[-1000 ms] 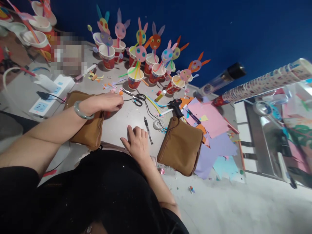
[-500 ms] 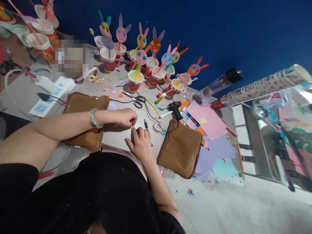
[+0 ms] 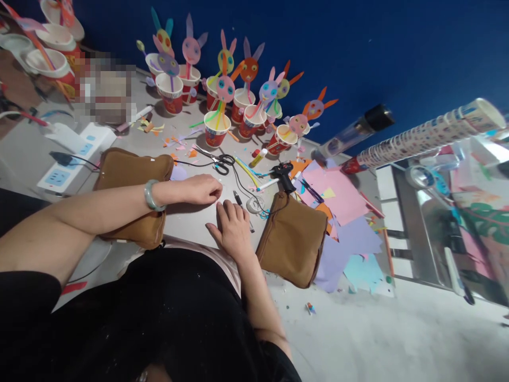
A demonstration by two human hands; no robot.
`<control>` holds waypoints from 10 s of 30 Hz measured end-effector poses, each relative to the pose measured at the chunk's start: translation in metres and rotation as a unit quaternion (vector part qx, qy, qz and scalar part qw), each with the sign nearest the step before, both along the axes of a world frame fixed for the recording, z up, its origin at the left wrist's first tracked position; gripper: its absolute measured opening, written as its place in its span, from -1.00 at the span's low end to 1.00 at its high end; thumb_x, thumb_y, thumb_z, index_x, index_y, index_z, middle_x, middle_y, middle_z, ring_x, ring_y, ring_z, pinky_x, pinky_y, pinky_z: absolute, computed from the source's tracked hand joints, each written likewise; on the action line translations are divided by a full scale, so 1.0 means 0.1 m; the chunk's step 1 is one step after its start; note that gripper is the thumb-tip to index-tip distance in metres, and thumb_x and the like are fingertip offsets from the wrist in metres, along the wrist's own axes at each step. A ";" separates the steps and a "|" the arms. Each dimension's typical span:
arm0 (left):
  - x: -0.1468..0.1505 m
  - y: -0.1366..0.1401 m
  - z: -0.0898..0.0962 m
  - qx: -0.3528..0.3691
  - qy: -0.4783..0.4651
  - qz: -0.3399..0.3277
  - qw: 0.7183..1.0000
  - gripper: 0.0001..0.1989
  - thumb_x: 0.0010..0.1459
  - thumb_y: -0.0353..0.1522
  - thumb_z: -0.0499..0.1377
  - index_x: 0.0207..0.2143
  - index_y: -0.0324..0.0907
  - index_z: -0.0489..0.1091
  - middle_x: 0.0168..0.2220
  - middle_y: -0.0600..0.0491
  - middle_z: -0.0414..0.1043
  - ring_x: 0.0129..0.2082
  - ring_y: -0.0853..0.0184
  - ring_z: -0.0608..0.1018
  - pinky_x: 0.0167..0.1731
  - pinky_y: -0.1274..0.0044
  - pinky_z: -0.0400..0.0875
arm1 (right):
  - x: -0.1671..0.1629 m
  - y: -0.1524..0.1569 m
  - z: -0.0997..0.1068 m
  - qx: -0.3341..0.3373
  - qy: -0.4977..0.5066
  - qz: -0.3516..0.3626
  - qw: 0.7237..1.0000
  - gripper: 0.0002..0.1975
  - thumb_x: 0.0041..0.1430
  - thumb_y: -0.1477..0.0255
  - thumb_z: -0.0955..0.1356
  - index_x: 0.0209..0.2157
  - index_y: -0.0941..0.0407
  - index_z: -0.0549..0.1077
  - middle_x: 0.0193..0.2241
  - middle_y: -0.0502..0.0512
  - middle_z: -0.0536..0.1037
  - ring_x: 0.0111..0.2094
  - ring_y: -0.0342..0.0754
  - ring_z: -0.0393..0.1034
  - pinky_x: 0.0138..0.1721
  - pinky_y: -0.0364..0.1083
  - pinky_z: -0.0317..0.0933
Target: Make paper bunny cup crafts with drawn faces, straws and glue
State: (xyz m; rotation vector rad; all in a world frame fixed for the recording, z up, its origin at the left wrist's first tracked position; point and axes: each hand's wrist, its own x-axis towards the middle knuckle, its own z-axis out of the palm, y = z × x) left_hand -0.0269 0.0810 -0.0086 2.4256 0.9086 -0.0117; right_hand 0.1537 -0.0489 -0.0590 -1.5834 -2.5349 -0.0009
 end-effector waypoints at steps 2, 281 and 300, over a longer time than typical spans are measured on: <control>0.00 0.01 -0.03 0.015 0.012 0.008 1.000 -0.75 0.17 -0.41 0.14 -0.21 -0.22 0.61 -0.30 -0.06 0.62 -0.30 0.26 0.56 -0.32 0.48 0.27 | 0.00 0.00 0.00 0.000 0.001 -0.002 1.000 -0.34 0.43 0.03 0.20 0.31 0.22 0.33 0.22 0.41 0.43 0.17 0.26 0.24 0.15 0.16 0.15; 0.12 -1.00 -0.22 0.273 0.127 -0.083 0.950 -0.61 0.41 -0.49 -0.02 0.19 -0.31 0.41 0.30 -0.44 0.34 0.27 -0.22 0.47 0.08 0.10 0.44 | 0.47 0.02 0.18 0.236 0.249 -0.175 0.923 -0.81 0.34 0.46 0.33 -0.02 0.06 0.41 -0.26 0.08 0.66 -0.27 -0.05 0.61 -0.19 -0.05 0.45; 0.14 -1.01 -0.24 0.310 0.092 -0.064 0.944 -0.61 0.41 -0.39 0.06 0.20 -0.32 0.43 0.19 -0.40 0.47 0.17 -0.12 0.56 0.08 0.14 0.42 | 0.21 0.25 0.08 0.080 0.254 0.050 0.963 -0.63 0.34 0.55 0.32 0.14 0.00 0.39 -0.13 0.13 0.68 -0.17 0.05 0.54 -0.14 0.07 0.43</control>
